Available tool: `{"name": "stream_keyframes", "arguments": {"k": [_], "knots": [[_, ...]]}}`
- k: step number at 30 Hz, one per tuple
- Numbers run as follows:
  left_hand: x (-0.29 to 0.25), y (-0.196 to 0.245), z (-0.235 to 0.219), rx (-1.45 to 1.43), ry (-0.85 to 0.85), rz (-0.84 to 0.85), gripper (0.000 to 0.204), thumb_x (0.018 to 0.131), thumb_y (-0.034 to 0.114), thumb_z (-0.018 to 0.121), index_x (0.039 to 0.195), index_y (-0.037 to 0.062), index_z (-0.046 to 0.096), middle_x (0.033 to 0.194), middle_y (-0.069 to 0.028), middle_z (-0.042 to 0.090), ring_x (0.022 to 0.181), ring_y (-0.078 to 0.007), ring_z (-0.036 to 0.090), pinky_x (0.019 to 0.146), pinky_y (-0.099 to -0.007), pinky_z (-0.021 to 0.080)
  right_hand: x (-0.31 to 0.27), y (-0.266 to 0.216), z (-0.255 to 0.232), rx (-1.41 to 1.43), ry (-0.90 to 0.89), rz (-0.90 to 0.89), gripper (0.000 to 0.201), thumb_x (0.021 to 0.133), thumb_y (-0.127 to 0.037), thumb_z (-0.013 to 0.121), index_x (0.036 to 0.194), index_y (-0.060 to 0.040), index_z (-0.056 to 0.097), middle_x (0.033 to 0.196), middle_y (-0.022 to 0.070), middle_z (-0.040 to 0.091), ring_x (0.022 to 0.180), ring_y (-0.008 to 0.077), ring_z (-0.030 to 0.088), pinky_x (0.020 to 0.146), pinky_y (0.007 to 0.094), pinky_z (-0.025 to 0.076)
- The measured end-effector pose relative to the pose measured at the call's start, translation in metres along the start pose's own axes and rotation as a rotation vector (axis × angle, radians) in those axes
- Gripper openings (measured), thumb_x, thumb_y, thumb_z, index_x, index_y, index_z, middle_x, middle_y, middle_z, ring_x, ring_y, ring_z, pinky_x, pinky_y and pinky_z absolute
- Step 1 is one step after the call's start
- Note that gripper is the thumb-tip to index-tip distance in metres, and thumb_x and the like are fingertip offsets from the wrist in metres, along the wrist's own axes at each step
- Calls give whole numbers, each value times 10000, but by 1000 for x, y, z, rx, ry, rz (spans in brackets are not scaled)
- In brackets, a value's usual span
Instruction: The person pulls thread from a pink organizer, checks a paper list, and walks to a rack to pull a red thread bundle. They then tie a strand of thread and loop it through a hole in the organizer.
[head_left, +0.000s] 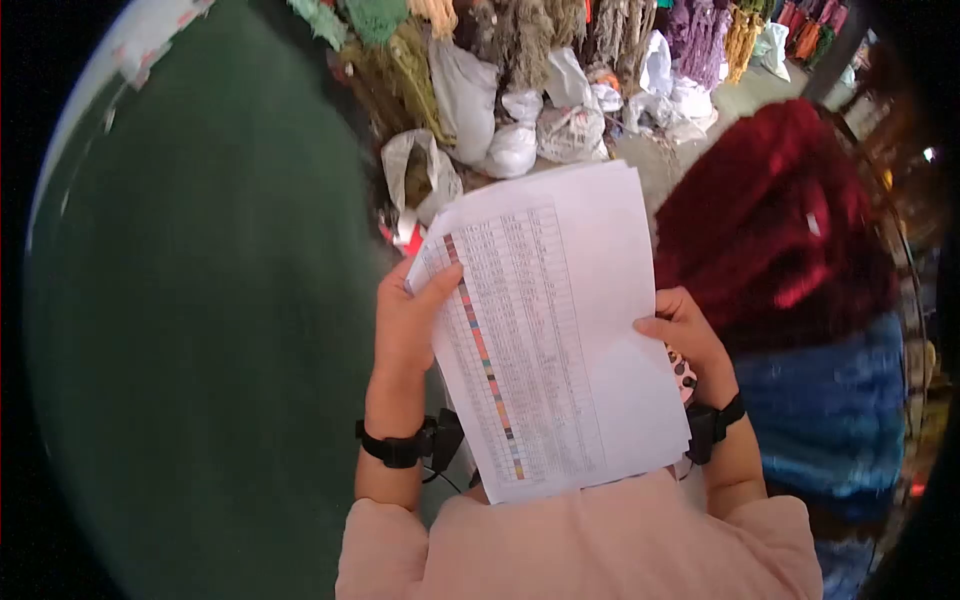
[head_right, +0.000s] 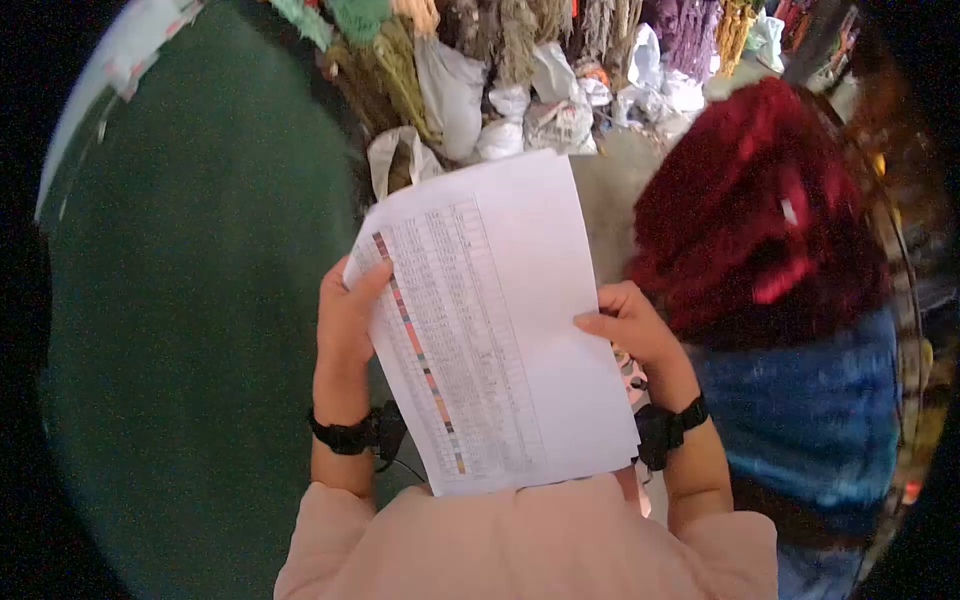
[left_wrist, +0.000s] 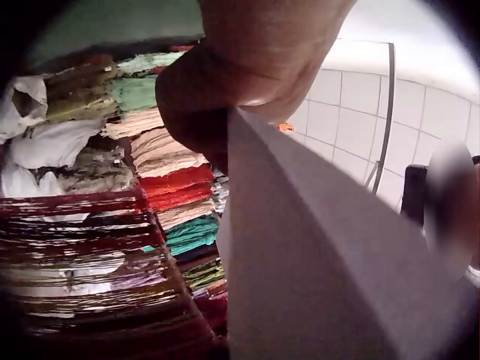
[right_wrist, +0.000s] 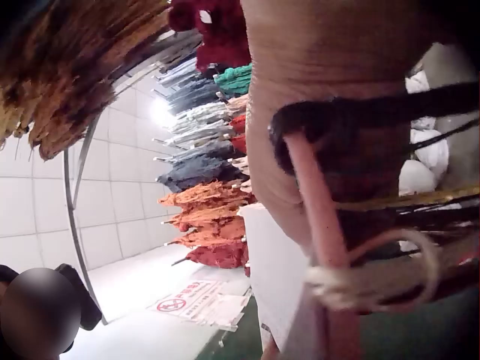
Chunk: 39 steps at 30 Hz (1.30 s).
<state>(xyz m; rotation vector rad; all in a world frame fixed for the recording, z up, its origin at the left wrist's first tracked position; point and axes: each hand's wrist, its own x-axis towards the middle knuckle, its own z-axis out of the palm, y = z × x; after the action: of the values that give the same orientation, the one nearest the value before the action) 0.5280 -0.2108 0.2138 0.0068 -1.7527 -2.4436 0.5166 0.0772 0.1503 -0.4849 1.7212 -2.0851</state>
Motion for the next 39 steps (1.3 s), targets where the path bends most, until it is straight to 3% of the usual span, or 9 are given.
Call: {"name": "stream_keyframes", "arguments": {"k": [5,11,17,24,29,30,31,33,39], "knots": [[-10,-8,-9,22,116,84,193,728,29,587,907,-39,561,824,-88,603,666,-110,572,600,-227,459,16,-2,3,-54,-75,-38,169,743,-62,560,861,55,590,761,47,604,668,70,534,606,202,429],[-9,-8,-8,-9,55,77,208,721,22,593,915,-44,556,831,-88,601,690,-112,569,629,-228,451,7,0,10,74,-21,-10,165,739,-38,549,868,56,591,774,65,610,647,76,549,591,201,439],[-6,-1,-4,-41,-22,64,244,712,13,597,937,-59,536,865,-89,590,716,-116,560,652,-230,441,-16,-13,23,46,90,-29,155,733,-14,544,861,61,589,769,63,610,640,75,548,577,197,435],[5,4,16,10,-277,24,259,688,30,624,919,-48,538,834,-82,592,697,-121,562,637,-237,445,-63,-4,35,40,225,-166,153,748,-38,557,866,53,591,782,52,609,661,72,544,598,199,430],[4,8,60,80,-517,29,228,694,29,622,903,-40,561,808,-72,599,676,-108,561,622,-237,450,-115,1,48,100,401,-232,158,745,-38,564,874,49,592,791,51,609,676,72,548,611,201,435],[-1,17,75,95,-553,27,232,695,28,622,908,-40,561,811,-71,599,677,-106,560,622,-236,450,-129,-7,50,119,434,-252,159,744,-36,563,875,48,593,793,52,609,678,72,549,613,202,436],[8,29,60,52,-540,19,235,696,28,622,912,-40,561,815,-70,599,679,-104,559,622,-236,449,-117,-26,64,92,439,-219,159,743,-34,563,876,47,593,795,52,609,681,72,549,615,203,437],[0,49,89,57,-607,18,239,696,25,623,917,-40,561,817,-68,600,679,-101,557,623,-234,448,-139,-44,68,135,505,-257,156,740,-28,560,873,47,594,796,52,609,676,71,548,616,202,437],[-75,84,186,262,-689,79,301,662,35,635,937,-39,540,843,-60,577,731,-113,540,674,-242,427,-253,-81,69,119,653,-353,120,716,-21,574,808,51,599,745,33,603,638,63,535,569,197,424]]}}
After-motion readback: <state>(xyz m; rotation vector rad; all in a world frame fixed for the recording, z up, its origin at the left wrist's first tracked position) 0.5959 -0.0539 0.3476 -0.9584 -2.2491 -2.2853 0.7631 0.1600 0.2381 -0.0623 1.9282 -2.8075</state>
